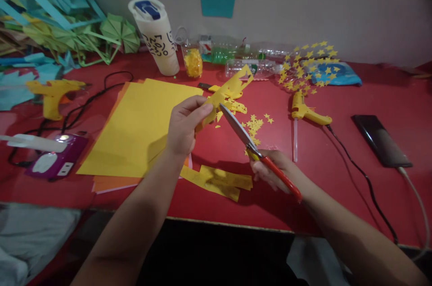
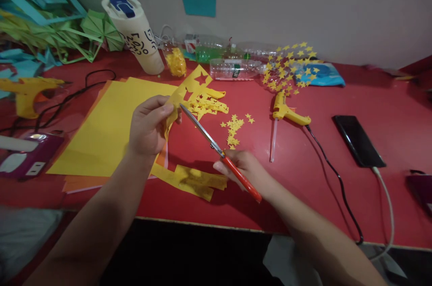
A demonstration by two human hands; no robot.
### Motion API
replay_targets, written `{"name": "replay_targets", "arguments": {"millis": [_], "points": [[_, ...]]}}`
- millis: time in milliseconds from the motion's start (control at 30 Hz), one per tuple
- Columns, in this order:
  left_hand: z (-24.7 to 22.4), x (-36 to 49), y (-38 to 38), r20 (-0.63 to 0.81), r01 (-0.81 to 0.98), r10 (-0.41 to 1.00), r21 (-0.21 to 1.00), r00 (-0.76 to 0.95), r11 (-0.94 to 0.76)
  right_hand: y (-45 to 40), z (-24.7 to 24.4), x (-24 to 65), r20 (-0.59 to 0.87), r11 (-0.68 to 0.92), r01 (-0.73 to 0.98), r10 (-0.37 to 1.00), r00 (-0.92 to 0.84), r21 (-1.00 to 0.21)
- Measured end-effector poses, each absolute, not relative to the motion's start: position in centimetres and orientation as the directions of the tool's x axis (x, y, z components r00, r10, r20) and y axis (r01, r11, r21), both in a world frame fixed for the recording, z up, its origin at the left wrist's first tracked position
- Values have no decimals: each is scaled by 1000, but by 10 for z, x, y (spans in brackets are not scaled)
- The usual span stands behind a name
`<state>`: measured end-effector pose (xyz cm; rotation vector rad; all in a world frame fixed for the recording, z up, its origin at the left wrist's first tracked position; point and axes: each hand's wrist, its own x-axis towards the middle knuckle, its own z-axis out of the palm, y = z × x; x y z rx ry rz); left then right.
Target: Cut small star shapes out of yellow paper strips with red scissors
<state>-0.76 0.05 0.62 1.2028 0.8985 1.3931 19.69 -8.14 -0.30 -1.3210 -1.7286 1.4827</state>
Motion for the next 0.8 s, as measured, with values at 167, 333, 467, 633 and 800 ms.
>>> {"name": "replay_targets", "arguments": {"millis": [167,333,467,633,800], "points": [[2,-11,1,233,-178,971,959,45,-222,-80,-3,198,-240,-81,377,885,-398,-923],[3,-13,1,266,-111,963,959,43,-260,-79,-1,198,-255,-78,406,879,-404,-911],[6,-14,1,262,-88,963,962,57,-257,-78,0,198,-257,-76,406,873,-414,-911],[2,-15,3,245,-79,966,968,79,-239,-80,-6,199,-282,-120,382,871,-402,-916],[-1,-12,6,354,0,935,935,-22,-354,-80,-8,198,-353,-220,375,874,-334,-901]]}}
